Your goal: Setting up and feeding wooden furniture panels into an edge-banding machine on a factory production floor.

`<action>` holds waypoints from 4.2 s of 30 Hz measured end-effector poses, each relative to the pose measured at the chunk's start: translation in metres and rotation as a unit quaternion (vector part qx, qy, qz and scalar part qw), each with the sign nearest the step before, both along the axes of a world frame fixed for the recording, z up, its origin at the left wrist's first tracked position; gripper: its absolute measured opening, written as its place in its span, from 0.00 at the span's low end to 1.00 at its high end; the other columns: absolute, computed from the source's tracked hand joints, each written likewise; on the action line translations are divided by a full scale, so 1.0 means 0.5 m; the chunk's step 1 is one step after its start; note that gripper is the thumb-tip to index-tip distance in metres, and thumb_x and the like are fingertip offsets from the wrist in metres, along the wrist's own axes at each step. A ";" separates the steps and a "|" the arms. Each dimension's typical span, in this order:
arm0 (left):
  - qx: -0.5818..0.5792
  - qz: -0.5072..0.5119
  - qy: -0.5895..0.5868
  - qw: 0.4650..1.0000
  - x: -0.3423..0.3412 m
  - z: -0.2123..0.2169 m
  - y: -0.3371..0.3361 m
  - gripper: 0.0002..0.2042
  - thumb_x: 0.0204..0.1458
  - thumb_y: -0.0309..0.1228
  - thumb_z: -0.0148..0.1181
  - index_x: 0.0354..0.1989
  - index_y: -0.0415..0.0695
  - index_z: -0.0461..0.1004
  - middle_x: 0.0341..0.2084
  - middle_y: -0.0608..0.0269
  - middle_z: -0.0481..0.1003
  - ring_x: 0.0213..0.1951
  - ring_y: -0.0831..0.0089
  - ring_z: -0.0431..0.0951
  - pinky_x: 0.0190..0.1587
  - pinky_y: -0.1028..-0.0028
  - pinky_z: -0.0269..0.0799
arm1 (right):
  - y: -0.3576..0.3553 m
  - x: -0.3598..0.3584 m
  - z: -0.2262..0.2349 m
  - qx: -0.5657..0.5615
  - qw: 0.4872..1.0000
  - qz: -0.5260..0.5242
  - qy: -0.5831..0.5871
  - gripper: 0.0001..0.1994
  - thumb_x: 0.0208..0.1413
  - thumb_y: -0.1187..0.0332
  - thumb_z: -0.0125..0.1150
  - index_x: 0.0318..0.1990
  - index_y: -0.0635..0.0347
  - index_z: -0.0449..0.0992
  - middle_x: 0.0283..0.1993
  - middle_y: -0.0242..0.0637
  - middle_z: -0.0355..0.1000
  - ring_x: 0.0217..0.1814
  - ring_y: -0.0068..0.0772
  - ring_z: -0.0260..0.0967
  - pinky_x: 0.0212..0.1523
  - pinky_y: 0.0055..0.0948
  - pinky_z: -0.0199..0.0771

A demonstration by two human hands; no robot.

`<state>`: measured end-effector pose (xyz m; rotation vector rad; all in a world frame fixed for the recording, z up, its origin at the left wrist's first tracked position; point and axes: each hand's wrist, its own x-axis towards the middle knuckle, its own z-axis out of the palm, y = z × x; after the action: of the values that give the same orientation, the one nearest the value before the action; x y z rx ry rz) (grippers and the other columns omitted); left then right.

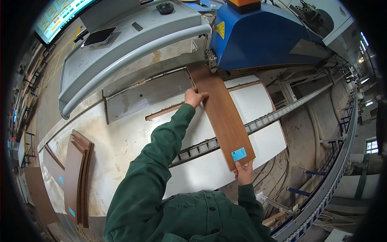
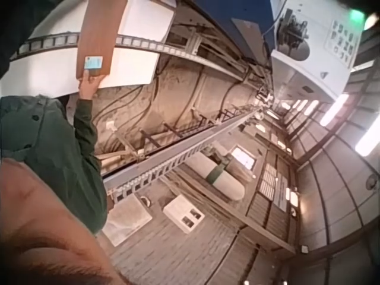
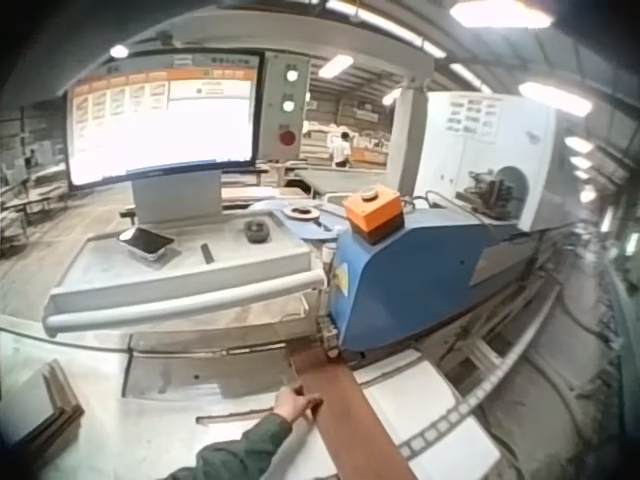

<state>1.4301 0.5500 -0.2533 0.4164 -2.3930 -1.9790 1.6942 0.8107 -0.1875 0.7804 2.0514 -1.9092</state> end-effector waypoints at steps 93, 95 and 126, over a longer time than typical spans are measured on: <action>-0.124 0.004 0.035 0.992 -0.264 0.071 0.472 0.34 0.29 0.39 0.59 0.46 0.26 0.62 0.37 0.37 0.69 0.52 0.41 0.56 0.51 0.64 0.62 | 0.415 -0.303 -0.008 0.062 0.994 -0.078 0.037 0.23 0.46 0.76 0.55 0.51 0.58 0.57 0.23 0.31 0.67 0.11 0.17 0.57 0.09 0.15 0.53; -0.143 0.015 0.033 0.989 -0.278 0.075 0.499 0.34 0.30 0.39 0.60 0.46 0.26 0.62 0.39 0.37 0.68 0.52 0.41 0.56 0.51 0.64 0.62 | 0.447 -0.315 -0.015 0.056 0.995 -0.074 0.032 0.25 0.46 0.77 0.56 0.53 0.57 0.55 0.25 0.33 0.68 0.12 0.18 0.58 0.09 0.15 0.54; -0.097 -0.163 0.143 0.971 0.355 0.168 -0.036 0.20 0.40 0.39 0.63 0.40 0.41 0.72 0.32 0.59 0.70 0.35 0.72 0.70 0.37 0.76 0.68 | 0.540 -0.244 -0.056 0.195 0.953 -0.194 0.130 0.11 0.46 0.67 0.57 0.37 0.60 0.74 0.31 0.40 0.72 0.25 0.32 0.67 0.21 0.28 0.68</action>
<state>1.6076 0.5321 -0.1692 -0.2647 -2.5526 -1.7301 1.5720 1.0809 -0.2156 1.1490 2.6551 -1.8980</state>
